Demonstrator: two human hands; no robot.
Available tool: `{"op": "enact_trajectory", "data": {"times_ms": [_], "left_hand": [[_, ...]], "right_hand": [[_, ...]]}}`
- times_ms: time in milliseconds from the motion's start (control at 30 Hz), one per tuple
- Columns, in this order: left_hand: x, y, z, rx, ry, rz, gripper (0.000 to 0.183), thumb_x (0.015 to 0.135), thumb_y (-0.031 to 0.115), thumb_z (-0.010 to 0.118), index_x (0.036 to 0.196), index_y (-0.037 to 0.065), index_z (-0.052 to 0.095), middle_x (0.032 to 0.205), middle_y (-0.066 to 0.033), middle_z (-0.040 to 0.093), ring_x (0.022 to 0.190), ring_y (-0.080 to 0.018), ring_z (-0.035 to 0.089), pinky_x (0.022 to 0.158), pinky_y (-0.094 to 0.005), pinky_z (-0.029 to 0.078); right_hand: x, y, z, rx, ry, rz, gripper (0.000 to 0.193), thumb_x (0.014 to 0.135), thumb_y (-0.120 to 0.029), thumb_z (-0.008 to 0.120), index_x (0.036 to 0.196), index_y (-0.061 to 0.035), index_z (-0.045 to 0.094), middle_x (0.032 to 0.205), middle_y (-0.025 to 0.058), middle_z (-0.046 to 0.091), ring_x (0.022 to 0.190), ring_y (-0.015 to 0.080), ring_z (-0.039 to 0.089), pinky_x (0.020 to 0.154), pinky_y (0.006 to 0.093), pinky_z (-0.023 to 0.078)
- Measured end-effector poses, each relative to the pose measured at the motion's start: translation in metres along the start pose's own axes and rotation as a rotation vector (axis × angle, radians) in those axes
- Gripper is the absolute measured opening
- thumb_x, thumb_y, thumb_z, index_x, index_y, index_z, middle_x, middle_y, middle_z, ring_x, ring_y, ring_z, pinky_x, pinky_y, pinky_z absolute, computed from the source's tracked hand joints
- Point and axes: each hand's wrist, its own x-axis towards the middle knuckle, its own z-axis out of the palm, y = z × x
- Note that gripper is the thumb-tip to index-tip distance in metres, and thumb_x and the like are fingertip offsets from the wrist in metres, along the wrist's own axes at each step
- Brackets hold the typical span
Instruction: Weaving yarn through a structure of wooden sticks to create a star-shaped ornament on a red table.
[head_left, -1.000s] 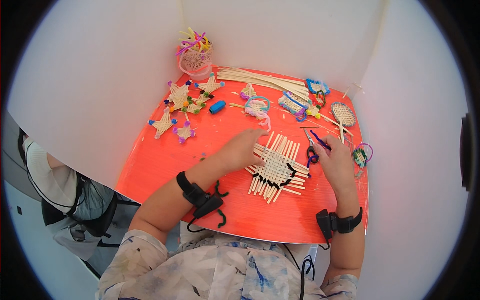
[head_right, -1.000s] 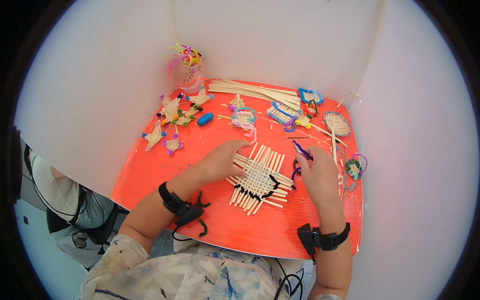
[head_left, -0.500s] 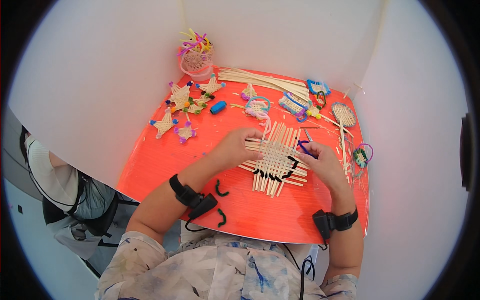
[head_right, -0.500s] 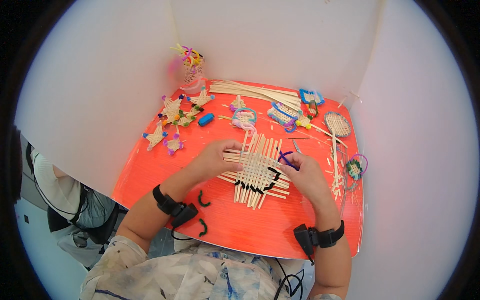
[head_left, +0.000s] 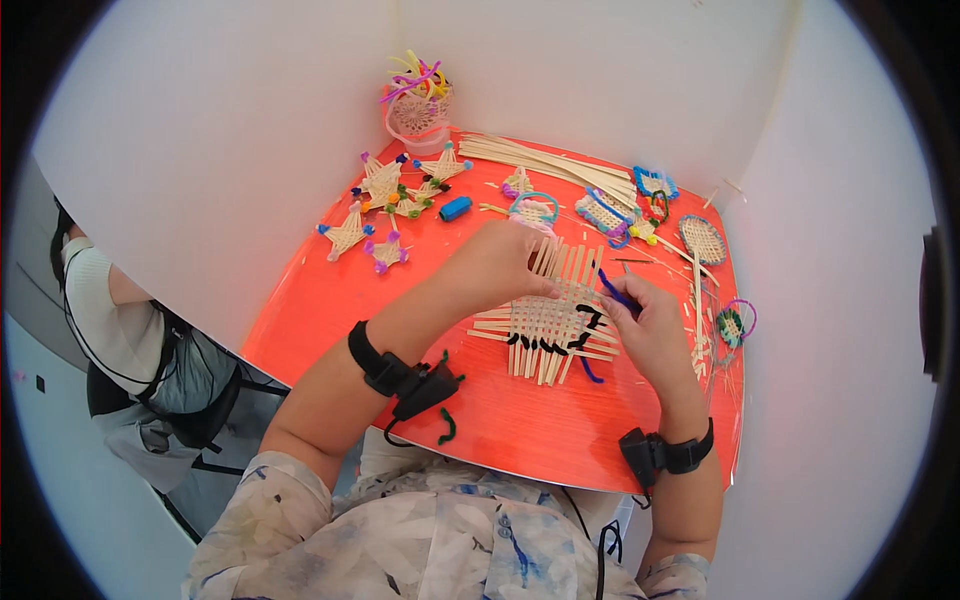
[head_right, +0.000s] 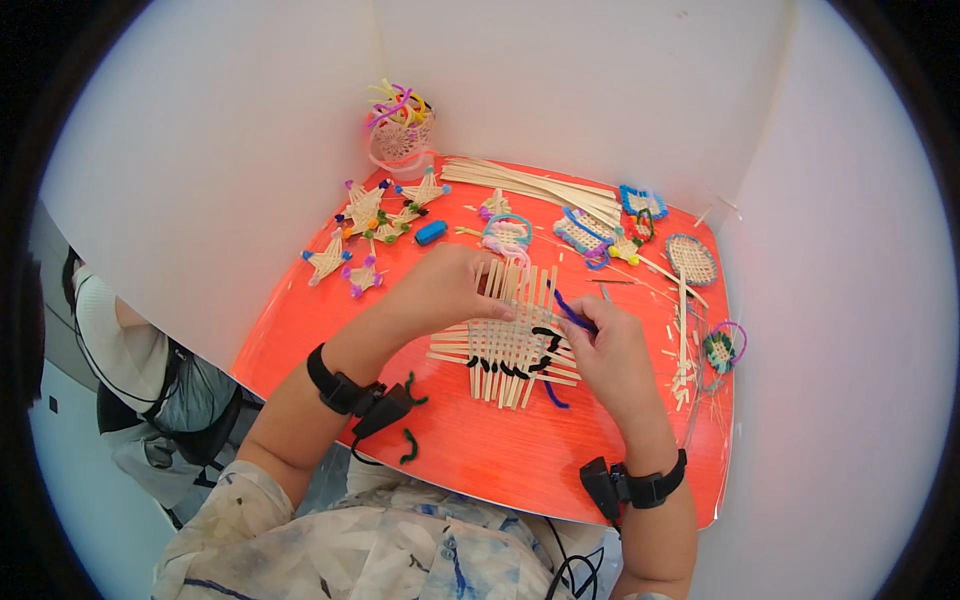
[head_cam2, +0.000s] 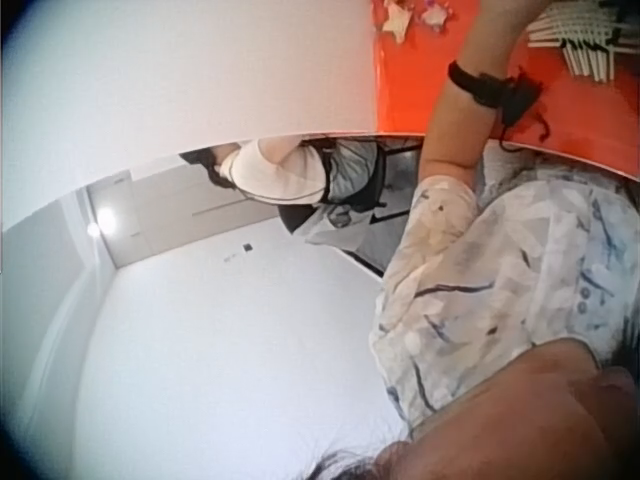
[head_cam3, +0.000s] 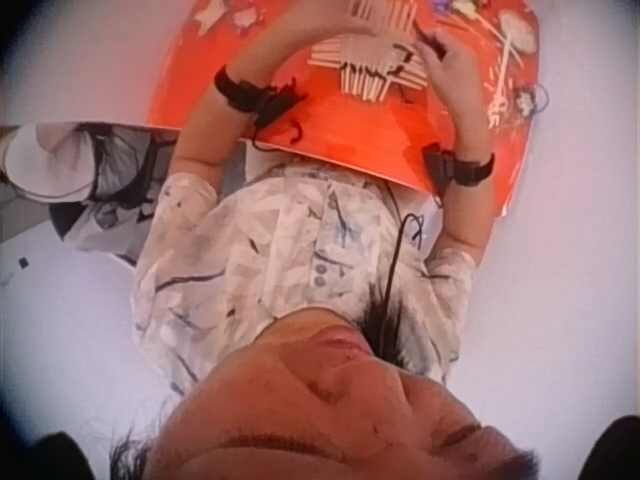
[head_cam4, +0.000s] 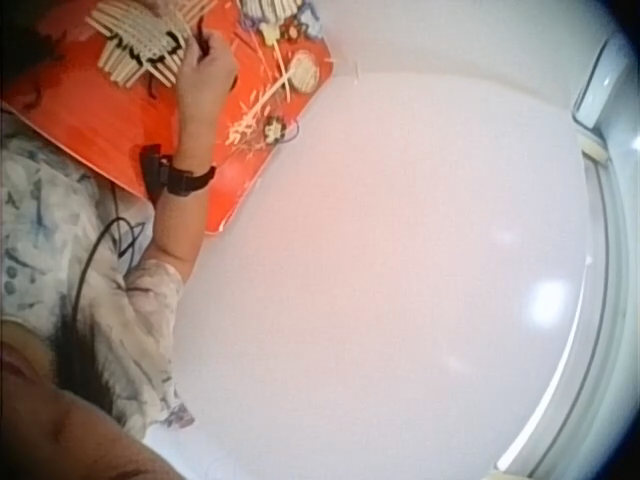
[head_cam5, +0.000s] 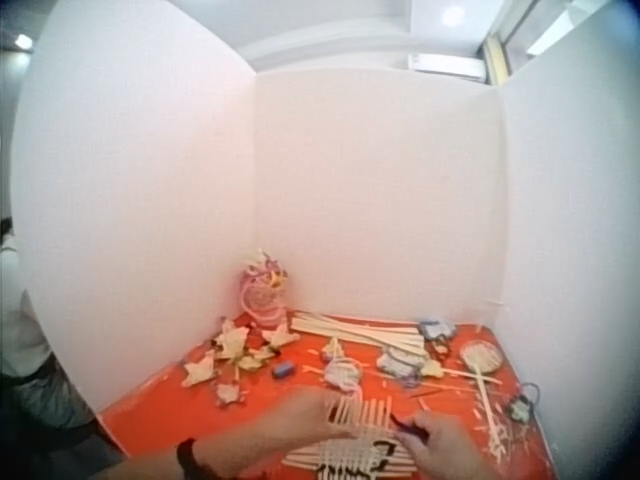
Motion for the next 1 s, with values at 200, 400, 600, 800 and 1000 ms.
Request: {"op": "enact_trajectory", "data": {"times_ms": [200,400,600,800,1000], "left_hand": [[0.007,-0.020,0.012,-0.302,-0.066,-0.014,0.014,0.075,0.010,0.080,0.082,0.003,0.070,0.070,-0.0016,0.066,0.066,-0.0084,0.059,0.062,-0.0283,0.047],[0.002,-0.033,0.027,-0.521,-0.113,-0.104,0.014,0.077,0.011,0.080,0.083,0.001,0.072,0.077,-0.0007,0.069,0.071,-0.0072,0.060,0.066,-0.0263,0.048],[0.001,-0.042,0.039,-0.646,-0.101,-0.090,0.015,0.077,0.012,0.081,0.085,0.002,0.072,0.083,-0.0022,0.071,0.073,-0.0077,0.061,0.067,-0.0262,0.049],[0.001,-0.054,0.042,-0.592,-0.098,-0.040,0.015,0.077,0.012,0.080,0.086,0.002,0.072,0.078,-0.0021,0.068,0.073,-0.0096,0.061,0.067,-0.0280,0.049],[0.001,-0.057,0.044,-0.725,-0.108,-0.022,0.014,0.077,0.011,0.080,0.085,0.002,0.072,0.079,-0.0038,0.067,0.072,-0.0105,0.061,0.066,-0.0281,0.049]], "right_hand": [[0.000,0.011,-0.002,0.112,-0.001,0.004,0.015,0.093,-0.012,0.062,0.093,0.0026,0.064,0.072,0.0062,0.059,0.067,0.0132,0.055,0.061,0.0298,0.044],[0.003,0.027,-0.022,0.483,0.062,0.174,0.017,0.097,-0.013,0.057,0.101,0.0011,0.067,0.072,-0.0021,0.057,0.067,0.0047,0.051,0.061,0.0209,0.041],[0.000,0.044,-0.017,0.259,-0.005,0.145,0.012,0.093,-0.001,0.057,0.101,0.0034,0.065,0.077,0.0009,0.061,0.069,0.0072,0.055,0.064,0.0225,0.044],[0.001,0.040,-0.014,0.051,-0.131,-0.040,0.015,0.089,0.004,0.057,0.101,0.0035,0.065,0.086,0.0070,0.064,0.078,0.0132,0.059,0.070,0.0261,0.047],[0.004,0.036,-0.010,0.108,-0.207,-0.021,0.017,0.085,0.003,0.059,0.099,0.0019,0.068,0.082,0.0056,0.061,0.078,0.0155,0.056,0.072,0.0277,0.044]]}}
